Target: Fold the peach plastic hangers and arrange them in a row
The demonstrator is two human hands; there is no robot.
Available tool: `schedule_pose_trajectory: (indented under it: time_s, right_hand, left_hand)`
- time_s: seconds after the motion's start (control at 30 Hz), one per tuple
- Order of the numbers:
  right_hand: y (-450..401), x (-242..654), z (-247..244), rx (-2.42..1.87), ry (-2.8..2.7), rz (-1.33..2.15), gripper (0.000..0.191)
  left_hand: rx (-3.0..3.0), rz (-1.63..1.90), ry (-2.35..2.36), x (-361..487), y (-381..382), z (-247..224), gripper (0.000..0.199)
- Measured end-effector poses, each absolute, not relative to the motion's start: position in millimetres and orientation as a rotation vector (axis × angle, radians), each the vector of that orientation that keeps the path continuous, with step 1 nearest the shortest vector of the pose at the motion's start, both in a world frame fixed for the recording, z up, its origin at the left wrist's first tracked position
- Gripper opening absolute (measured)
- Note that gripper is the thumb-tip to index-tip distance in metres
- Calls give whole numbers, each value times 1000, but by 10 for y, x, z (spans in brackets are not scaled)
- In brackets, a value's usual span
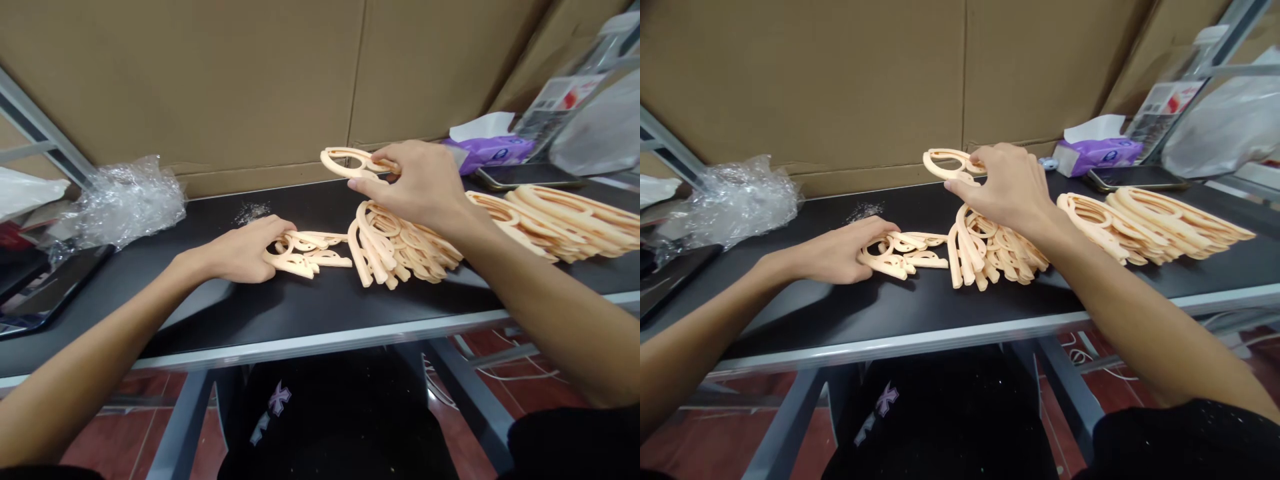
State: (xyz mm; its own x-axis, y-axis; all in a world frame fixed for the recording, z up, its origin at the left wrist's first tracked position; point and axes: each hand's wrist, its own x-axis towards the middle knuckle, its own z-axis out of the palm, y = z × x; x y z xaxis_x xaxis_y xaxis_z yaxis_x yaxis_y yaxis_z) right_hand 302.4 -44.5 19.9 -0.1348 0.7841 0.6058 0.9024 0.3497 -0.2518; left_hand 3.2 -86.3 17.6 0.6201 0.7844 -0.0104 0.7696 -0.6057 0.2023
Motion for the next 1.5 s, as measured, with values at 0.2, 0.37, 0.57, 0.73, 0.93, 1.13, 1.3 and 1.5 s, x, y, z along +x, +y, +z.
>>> schedule_pose_trajectory:
  time_s: [0.2, 0.37, 0.57, 0.73, 0.93, 1.13, 1.3, 1.5]
  right_hand:
    - [-458, 3028, 229, -1486, -1968, -208, 56]
    - [-466, 3038, 232, -1473, -1958, -211, 53]
    - [-482, 3038, 241, -1488, -1943, -220, 54]
    - [-512, 3054, 270, -1462, -1929, -184, 57]
    - [-525, 3063, 286, -1471, -1935, -154, 57]
    - [-491, 3027, 257, -1348, -1941, -22, 47]
    - [-551, 2961, 260, -1201, -1964, 194, 49]
    - [-760, 2733, 328, -1170, -2114, 335, 54]
  left_hand:
    - [2596, 65, 1219, 32, -836, 225, 73]
    - [2546, 125, 1324, -32, -838, 220, 86]
    - [2587, 417, 1340, -58, -862, 276, 72]
    - [2538, 489, 1376, 144, -777, 276, 72]
    - [2522, 325, 1296, 345, -697, 125, 86]
    - [2369, 389, 1263, 309, -712, 33, 105]
    - [2275, 342, 1205, 161, -647, 81, 98]
    - [2244, 328, 1107, -137, -522, 92, 110]
